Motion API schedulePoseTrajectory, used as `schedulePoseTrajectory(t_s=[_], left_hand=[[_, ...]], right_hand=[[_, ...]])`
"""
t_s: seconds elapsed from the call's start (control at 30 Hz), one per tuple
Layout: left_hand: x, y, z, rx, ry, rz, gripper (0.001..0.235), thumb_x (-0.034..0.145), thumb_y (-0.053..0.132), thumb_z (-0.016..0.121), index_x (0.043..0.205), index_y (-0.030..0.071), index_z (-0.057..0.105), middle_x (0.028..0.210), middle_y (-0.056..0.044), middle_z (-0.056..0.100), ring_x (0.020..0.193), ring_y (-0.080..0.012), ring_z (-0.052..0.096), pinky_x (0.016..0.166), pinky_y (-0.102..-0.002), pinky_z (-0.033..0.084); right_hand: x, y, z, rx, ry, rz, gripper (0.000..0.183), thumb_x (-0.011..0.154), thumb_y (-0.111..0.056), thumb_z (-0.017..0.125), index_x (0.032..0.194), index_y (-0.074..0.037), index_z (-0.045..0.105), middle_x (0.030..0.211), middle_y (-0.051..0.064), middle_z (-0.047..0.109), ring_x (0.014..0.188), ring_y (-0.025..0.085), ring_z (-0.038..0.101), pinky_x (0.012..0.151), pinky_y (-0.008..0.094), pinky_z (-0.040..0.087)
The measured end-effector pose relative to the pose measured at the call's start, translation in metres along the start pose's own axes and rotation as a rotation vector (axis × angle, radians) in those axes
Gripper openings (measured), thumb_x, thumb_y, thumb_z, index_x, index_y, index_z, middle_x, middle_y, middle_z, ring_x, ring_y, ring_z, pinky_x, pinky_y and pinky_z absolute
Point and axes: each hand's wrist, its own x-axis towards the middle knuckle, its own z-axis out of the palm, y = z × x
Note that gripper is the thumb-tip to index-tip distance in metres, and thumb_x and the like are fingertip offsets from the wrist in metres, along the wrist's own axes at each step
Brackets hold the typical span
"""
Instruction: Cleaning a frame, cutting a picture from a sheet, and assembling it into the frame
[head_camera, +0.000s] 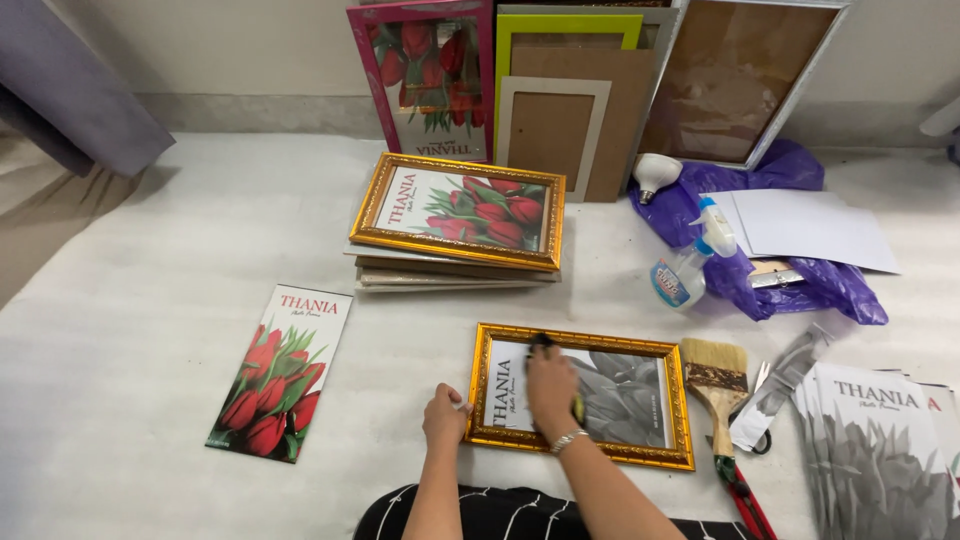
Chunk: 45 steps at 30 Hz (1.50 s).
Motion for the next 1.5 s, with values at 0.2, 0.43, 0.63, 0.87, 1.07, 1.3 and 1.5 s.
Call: schedulePoseTrajectory(t_s=[0.2,0.43,0.63,0.87,1.07,1.3,1.5], left_hand=[[0.006,-0.008,0.004,-0.019,0.015,0.029,0.026,0.090,0.033,0.077,0.105,0.022,0.057,0.113,-0.008,0.068,0.118,-0.0309,0.067,0.100,-0.046,0.052],[-0.013,0.009,-0.009,-0.032,0.031,-0.013,0.021,0.091,0.024,0.075,0.099,0.021,0.057,0.091,0.002,0.068,0.086,-0.0158,0.066,0.085,-0.033,0.053],[0.009,-0.005,0.006,0.011,0.042,0.006,0.021,0.091,0.026,0.075,0.101,0.021,0.057,0.091,0.004,0.067,0.089,-0.0152,0.067,0.084,-0.033,0.053],[0.031,-0.029,0.024,0.049,0.052,0.034,0.029,0.088,0.041,0.077,0.104,0.027,0.058,0.118,-0.004,0.071,0.119,-0.0282,0.067,0.100,-0.045,0.052],[0.025,-0.023,0.018,0.039,0.045,0.026,0.028,0.089,0.040,0.076,0.105,0.026,0.059,0.121,-0.005,0.072,0.119,-0.0295,0.067,0.099,-0.046,0.052],[0.023,-0.017,0.015,0.060,0.027,0.012,0.025,0.091,0.039,0.074,0.105,0.025,0.058,0.122,-0.005,0.071,0.119,-0.0290,0.067,0.099,-0.045,0.052],[0.037,-0.030,0.027,0.062,0.041,0.022,0.030,0.088,0.041,0.077,0.105,0.027,0.057,0.117,-0.004,0.070,0.118,-0.0285,0.067,0.099,-0.045,0.052]], right_hand=[[-0.002,-0.049,-0.032,0.073,-0.107,-0.257,0.035,0.102,-0.036,0.056,0.132,-0.021,0.064,0.121,0.009,0.054,0.107,0.031,0.064,0.084,0.045,0.055],[-0.005,0.084,-0.077,0.011,-0.083,-0.200,0.037,0.099,-0.035,0.052,0.128,-0.015,0.063,0.118,0.016,0.065,0.076,0.024,0.068,0.052,0.030,0.058],[-0.008,0.197,-0.075,-0.072,0.071,0.115,0.037,0.098,-0.039,0.053,0.123,-0.017,0.068,0.114,0.013,0.067,0.085,0.037,0.069,0.068,0.045,0.059],[0.020,0.225,-0.007,-0.165,-0.173,0.133,0.042,0.093,-0.045,0.060,0.111,-0.008,0.070,0.101,0.013,0.066,0.086,0.032,0.072,0.058,0.047,0.061],[-0.070,0.215,-0.034,-0.302,-0.207,0.011,0.023,0.090,-0.023,0.052,0.088,-0.013,0.072,0.082,0.004,0.066,0.076,0.023,0.073,0.057,0.038,0.059],[-0.060,0.191,-0.075,-0.507,-0.070,-0.009,0.022,0.092,-0.020,0.053,0.091,-0.019,0.074,0.093,0.000,0.069,0.085,0.015,0.072,0.062,0.027,0.058],[0.016,0.205,-0.055,-0.312,-0.126,0.037,0.023,0.098,-0.025,0.057,0.092,-0.010,0.073,0.096,0.009,0.069,0.084,0.022,0.071,0.056,0.033,0.059]])
